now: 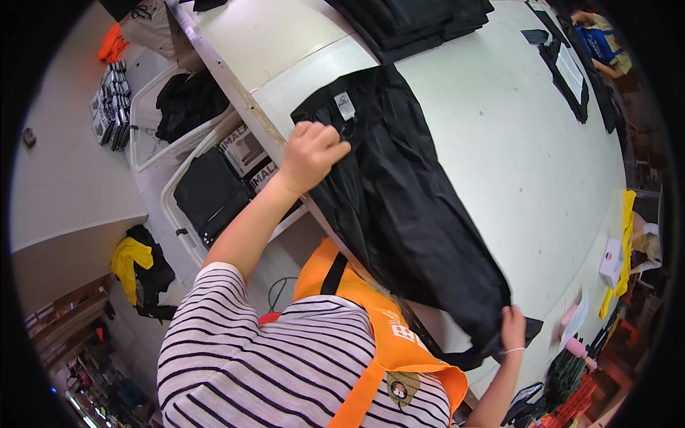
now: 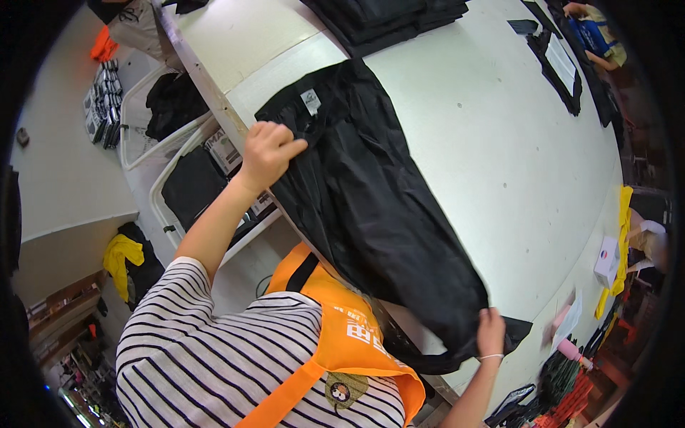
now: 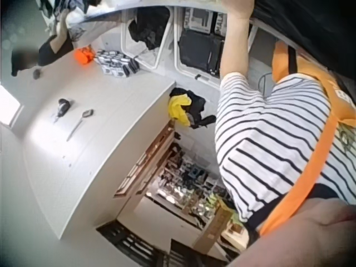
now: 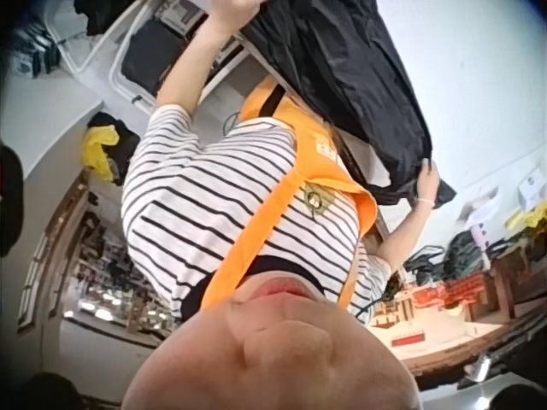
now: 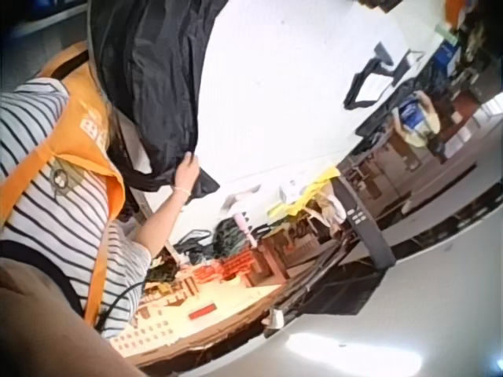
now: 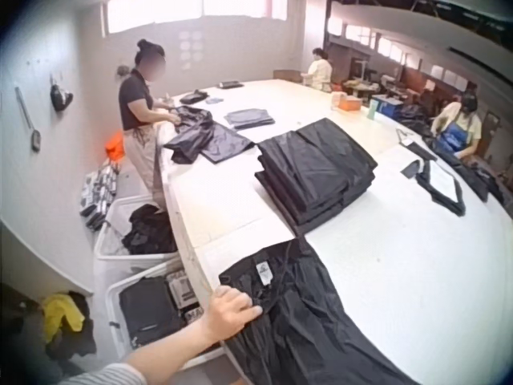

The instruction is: The person repeatedly folds black trousers on a white table. They smooth the fabric, fold the legs together, fold the garment in half, and place the folded item into a stack. The process is repeated for multiple trousers.

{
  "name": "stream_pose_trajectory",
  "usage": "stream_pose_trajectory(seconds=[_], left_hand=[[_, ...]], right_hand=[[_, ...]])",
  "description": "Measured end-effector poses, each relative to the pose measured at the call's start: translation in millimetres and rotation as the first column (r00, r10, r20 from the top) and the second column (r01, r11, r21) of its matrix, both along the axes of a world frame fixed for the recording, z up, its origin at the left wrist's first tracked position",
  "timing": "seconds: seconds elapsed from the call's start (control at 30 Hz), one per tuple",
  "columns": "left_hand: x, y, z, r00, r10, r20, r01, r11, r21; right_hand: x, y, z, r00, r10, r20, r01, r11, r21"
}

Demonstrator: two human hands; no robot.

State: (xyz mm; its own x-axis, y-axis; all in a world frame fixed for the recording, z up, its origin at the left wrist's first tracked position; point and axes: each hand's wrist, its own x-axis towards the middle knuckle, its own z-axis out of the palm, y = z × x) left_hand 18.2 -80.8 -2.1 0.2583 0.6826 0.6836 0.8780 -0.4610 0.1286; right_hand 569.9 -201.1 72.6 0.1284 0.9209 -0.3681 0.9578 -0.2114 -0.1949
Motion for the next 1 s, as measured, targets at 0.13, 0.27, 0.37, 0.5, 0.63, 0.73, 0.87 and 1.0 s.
stream_pose_trajectory(seconds=[0.13,0.27,0.37,0.5,0.63,0.73,0.87,1.0], left_hand=[[-9,-10,1,0.994,0.073,0.075,-0.07,0.996,-0.046],[-36,5,-19,0.888,0.455,0.061,-0.432,0.874,-0.224],[-57,9,-39,0.74,0.669,-0.071,-0.672,0.731,-0.117],[34,-3,-21,0.911,0.372,0.179,-0.3,0.894,-0.334],[148,-55,-20,0.989,0.017,0.144,0.077,0.782,-0.618],[189,-67,-49,0.998,-0.065,0.025,0.066,0.758,-0.649],[201,-68,-43,0.984,-0.169,-0.047,0.09,0.716,-0.692],[200,-95,-56,0.963,-0.178,-0.203,0.012,0.78,-0.625]], right_hand=[[44,64,9,0.94,-0.101,0.327,0.094,0.995,0.035],[44,101,1,0.832,-0.336,0.441,0.097,0.871,0.481],[4,92,-38,0.991,-0.132,-0.014,0.122,0.862,0.492],[-36,7,-54,0.952,-0.257,0.169,0.253,0.967,0.041],[-32,-80,-94,0.923,-0.278,0.264,0.308,0.948,-0.077],[19,-127,-137,0.974,-0.223,-0.032,0.225,0.952,0.209],[85,-121,-89,0.865,-0.269,-0.424,0.316,0.948,0.043],[160,-80,-67,0.812,-0.573,-0.109,0.543,0.674,0.501]])
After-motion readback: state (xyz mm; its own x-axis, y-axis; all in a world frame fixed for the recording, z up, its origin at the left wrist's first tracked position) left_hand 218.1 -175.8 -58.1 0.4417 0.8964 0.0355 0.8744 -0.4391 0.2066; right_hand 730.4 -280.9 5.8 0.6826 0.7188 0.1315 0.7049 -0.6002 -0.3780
